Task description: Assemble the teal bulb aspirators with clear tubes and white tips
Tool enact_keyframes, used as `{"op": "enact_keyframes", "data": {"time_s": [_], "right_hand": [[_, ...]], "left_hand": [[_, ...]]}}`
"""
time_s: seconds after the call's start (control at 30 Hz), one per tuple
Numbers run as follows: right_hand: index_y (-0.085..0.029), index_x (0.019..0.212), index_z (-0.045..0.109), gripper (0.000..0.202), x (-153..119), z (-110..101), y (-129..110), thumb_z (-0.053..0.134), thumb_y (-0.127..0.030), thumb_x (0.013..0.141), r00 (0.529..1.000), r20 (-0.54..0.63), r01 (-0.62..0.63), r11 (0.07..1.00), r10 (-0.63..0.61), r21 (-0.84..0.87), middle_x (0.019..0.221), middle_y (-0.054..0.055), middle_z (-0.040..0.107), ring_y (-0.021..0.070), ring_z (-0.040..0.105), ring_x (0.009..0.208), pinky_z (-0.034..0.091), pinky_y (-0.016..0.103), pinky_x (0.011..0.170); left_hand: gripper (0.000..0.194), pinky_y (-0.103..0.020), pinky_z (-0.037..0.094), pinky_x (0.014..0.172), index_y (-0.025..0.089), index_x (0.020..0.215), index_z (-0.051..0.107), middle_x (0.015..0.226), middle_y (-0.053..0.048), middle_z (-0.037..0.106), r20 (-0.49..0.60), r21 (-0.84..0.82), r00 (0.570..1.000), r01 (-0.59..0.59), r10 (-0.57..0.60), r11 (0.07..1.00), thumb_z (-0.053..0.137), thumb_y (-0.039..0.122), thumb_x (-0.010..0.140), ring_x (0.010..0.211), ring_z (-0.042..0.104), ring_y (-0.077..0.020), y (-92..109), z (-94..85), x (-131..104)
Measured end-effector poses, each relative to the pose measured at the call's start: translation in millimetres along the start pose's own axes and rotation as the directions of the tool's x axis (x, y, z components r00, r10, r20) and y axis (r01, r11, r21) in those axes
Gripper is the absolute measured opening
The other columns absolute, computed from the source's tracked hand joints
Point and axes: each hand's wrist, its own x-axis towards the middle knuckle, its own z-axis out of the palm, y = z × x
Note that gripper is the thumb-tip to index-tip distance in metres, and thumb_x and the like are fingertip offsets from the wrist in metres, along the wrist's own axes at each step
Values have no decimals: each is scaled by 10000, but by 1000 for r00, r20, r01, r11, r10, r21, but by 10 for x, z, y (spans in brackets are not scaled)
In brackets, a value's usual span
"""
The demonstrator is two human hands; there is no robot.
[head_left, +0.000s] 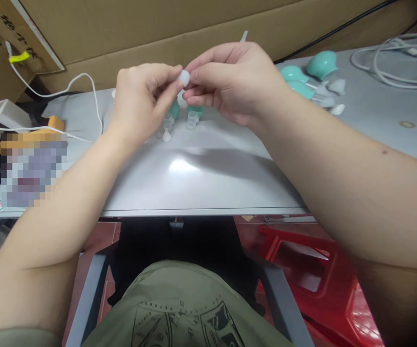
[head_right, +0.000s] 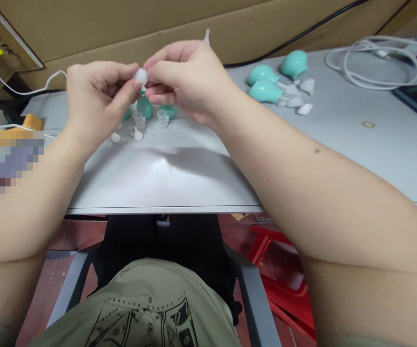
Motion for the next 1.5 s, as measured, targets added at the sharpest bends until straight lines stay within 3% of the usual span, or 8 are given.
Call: {"op": "enact_keyframes", "data": {"time_s": [0.13, 0.37, 0.67, 0.77, 0.9, 1.1, 1.23, 1.5], "right_hand": [[-127, 959, 743, 113, 24, -76, 42, 766, -125, 1070, 998, 54, -39, 993, 33, 108, 881, 33, 753, 82, 744, 800, 662, 142, 762], [-182, 890, 701, 189, 20, -63, 38, 739, -87, 1049, 994, 96, -66, 973, 46, 221, 876, 12, 747, 81, 754, 794, 656, 133, 774], [-169, 938, 671, 171, 47, -106, 29, 688, -52, 1061, 998, 64, -29, 995, 23, 97, 854, -4, 745, 72, 761, 801, 668, 129, 797], [-140, 928, 760, 152, 38, -231, -85, 757, 8, 962, 994, 108, 5, 997, 3, -74, 811, 30, 770, 106, 755, 718, 648, 139, 688], [-150, 910, 856, 215, 30, -474, -317, 790, 51, 948, 974, 204, 9, 887, 96, -461, 774, 28, 785, 102, 739, 674, 589, 114, 609], [-130, 872, 863, 250, 163, -652, -230, 852, 114, 819, 877, 360, 56, 677, 318, -734, 709, -16, 757, 56, 681, 561, 452, 76, 513], [-165, 789, 817, 271, 202, -572, -134, 835, 99, 847, 826, 323, -2, 577, 461, -817, 637, -74, 694, 23, 548, 466, 375, 110, 467], [-144, 846, 820, 341, 225, -565, -18, 796, 192, 794, 823, 302, -66, 609, 481, -790, 658, -55, 673, 92, 609, 634, 545, 207, 738]], "left_hand": [[283, -576, 642, 806, 483, 1146, 913, 1041, -21, 873, -238, -25, 971, 9, -14, 1000, 664, 561, 1038, 861, 819, -356, 96, 18, 18], [227, -432, 682, 766, 348, 1250, 885, 1145, -41, 862, -318, -214, 947, -114, 41, 970, 727, 372, 1089, 872, 824, -270, 117, 89, -33], [247, -494, 685, 810, 395, 1264, 868, 1197, -36, 855, -305, -174, 952, -77, 20, 982, 702, 470, 1098, 890, 816, -294, 104, 70, -35], [209, -517, 667, 767, 460, 1148, 901, 1082, -17, 874, -205, -138, 977, -82, 53, 987, 734, 525, 1040, 825, 802, -310, 184, -29, -2], [200, -476, 642, 719, 365, 979, 916, 895, -40, 860, 13, -18, 998, -57, 57, 998, 760, 490, 988, 736, 777, -295, 384, -149, 13], [209, -443, 577, 772, 301, 992, 881, 966, -53, 868, 360, 181, 933, -77, 7, 980, 705, 412, 1011, 848, 781, -305, 397, -78, -11], [177, -434, 557, 848, 288, 964, 870, 885, -52, 823, 430, 300, 903, -135, -8, 944, 708, 347, 1003, 870, 745, -308, 331, 37, -13], [152, -502, 540, 965, 281, 974, 877, 857, -75, 784, 440, 417, 894, -123, -81, 900, 730, 300, 1005, 962, 745, -367, 425, 111, -1]]}}
